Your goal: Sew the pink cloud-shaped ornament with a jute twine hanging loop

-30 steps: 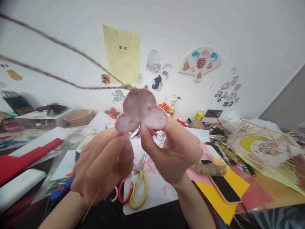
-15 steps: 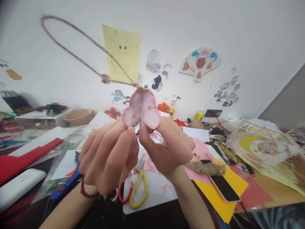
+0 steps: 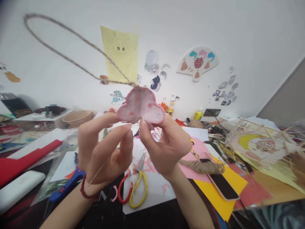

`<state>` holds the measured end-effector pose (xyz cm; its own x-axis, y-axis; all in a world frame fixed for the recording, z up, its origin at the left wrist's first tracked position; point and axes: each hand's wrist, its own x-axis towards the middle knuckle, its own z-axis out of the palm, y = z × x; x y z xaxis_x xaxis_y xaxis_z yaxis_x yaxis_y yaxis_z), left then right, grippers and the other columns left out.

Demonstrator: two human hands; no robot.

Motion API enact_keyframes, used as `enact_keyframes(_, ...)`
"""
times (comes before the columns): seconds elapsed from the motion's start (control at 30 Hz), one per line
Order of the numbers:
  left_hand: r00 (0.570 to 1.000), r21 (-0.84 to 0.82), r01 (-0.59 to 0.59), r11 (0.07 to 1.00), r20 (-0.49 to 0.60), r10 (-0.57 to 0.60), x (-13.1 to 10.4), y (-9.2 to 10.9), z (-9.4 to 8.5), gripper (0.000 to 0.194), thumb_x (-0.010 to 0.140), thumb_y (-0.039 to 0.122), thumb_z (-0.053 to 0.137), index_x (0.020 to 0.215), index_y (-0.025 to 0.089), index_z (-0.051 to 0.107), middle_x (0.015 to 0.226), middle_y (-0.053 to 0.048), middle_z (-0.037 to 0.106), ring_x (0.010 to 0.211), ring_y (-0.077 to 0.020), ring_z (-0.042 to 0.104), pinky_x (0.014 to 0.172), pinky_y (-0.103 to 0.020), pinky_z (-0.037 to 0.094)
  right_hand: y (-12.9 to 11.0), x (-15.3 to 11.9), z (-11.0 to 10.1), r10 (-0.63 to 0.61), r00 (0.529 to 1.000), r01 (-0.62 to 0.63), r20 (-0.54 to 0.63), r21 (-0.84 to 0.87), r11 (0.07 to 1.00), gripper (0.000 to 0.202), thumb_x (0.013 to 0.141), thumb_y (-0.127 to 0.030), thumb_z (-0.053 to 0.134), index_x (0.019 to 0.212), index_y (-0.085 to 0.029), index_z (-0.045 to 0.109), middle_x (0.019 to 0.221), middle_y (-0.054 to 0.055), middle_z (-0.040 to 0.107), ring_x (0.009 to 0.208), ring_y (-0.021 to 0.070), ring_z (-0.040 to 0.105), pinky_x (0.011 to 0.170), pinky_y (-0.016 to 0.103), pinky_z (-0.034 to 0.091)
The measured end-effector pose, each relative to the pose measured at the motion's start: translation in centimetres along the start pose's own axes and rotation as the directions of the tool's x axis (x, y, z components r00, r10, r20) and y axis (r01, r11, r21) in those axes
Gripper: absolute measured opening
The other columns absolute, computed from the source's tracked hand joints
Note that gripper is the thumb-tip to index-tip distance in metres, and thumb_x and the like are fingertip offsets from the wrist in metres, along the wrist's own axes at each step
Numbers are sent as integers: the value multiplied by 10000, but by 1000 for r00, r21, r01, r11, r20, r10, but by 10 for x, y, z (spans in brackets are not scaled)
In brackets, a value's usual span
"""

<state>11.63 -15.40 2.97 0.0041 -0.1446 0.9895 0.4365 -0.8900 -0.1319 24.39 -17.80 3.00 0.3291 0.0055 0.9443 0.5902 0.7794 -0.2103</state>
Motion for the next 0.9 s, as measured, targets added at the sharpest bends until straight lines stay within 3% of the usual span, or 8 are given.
enact_keyframes(0.07,990,30,-90,995,-110,93,1,3,1,130,861,133,658,942,235,661,991,-47,772,886,-205,743,746,-343,635,-3,2,0,53,999,-53,11,56,997,114,843,-165,732,815,-272,707,633,-33,618,576,153,571,553,327,493)
enact_keyframes(0.17,973,39,-108,993,-203,113,4,8,6,74,886,136,601,924,182,644,939,-90,776,893,-221,765,746,-347,654,-7,4,0,114,993,-118,34,184,976,131,842,-118,716,840,-250,715,684,-26,656,588,140,595,543,299,515)
enact_keyframes(0.3,973,32,-127,991,-190,131,6,10,8,88,882,136,614,957,163,651,926,-114,790,894,-240,779,728,-352,673,-10,6,-2,143,986,-159,82,245,957,166,830,-82,714,883,-237,742,706,-27,679,606,132,622,569,287,547)
enact_keyframes(0.47,993,33,-101,994,-64,103,3,11,-1,165,919,119,570,1044,205,633,1030,-108,796,926,-230,778,750,-386,686,-10,5,-3,149,985,-168,87,288,943,215,814,-52,706,907,-240,756,711,-39,702,593,123,646,572,273,569)
enact_keyframes(0.67,992,32,-98,995,-73,100,-1,12,-3,142,892,118,633,1004,202,663,999,-82,797,872,-251,782,752,-402,689,-9,6,-4,173,980,-197,102,316,928,217,798,-43,715,919,-215,768,746,-28,714,643,113,657,601,257,589)
enact_keyframes(0.83,966,71,-222,972,-121,229,3,8,-2,88,837,94,694,871,175,691,877,-64,796,793,-222,778,706,-327,678,-8,7,-4,130,985,-160,113,321,933,215,797,-42,718,932,-204,762,755,-33,710,657,106,648,605,246,575)
enact_keyframes(0.9,970,67,-220,973,-88,226,5,7,-4,105,816,91,708,873,178,697,888,-63,800,789,-217,776,679,-312,668,-8,6,-6,113,987,-140,116,265,954,196,814,-55,704,928,-205,756,741,-31,699,649,113,631,597,261,556)
